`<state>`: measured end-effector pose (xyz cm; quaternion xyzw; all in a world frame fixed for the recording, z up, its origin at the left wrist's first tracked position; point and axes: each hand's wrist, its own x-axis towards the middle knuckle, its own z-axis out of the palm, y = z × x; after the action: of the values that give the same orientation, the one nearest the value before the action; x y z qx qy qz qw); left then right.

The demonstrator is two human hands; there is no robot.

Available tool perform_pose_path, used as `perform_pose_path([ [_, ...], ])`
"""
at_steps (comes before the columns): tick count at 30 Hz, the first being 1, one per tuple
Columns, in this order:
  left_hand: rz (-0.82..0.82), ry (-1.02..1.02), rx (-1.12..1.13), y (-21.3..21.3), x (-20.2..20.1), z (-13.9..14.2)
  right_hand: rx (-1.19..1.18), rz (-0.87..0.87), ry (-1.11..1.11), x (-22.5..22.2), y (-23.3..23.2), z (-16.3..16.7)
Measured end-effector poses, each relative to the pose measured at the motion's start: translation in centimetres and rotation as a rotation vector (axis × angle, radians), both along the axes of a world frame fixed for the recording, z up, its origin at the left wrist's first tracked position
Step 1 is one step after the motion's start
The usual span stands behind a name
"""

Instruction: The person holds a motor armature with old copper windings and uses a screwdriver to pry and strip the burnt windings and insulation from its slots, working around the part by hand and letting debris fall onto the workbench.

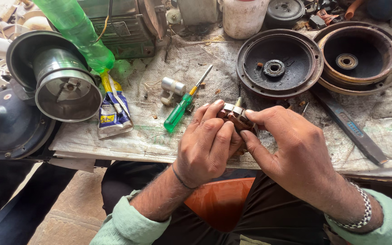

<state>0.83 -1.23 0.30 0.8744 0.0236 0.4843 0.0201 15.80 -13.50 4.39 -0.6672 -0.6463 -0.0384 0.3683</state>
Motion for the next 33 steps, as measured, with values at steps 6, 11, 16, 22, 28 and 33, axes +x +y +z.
perform_pose_path([
  [6, 0.022, 0.0, 0.034, 0.4, -0.1, 0.2, 0.001, 0.001, -0.026, 0.0, 0.1, 0.0],
  [11, 0.1, -0.107, -0.144, 2.0, -0.6, 0.7, -0.007, -0.009, -0.01, 0.1, -0.2, -0.1],
  [16, 0.013, -0.178, -0.329, 1.7, -0.9, 0.3, -0.034, -0.032, 0.078, 0.5, -0.5, 0.0],
  [22, 0.001, -0.135, -0.396, 1.6, -0.7, 0.8, -0.043, -0.007, 0.115, 0.5, -0.3, 0.2],
  [28, -0.135, 0.04, -0.592, 1.4, -0.8, 1.1, -0.072, 0.005, 0.123, 0.5, -0.4, 0.1],
  [33, -0.209, 0.108, -0.655, 1.6, -0.7, 1.0, -0.075, -0.007, 0.121, 0.6, -0.5, 0.3],
])
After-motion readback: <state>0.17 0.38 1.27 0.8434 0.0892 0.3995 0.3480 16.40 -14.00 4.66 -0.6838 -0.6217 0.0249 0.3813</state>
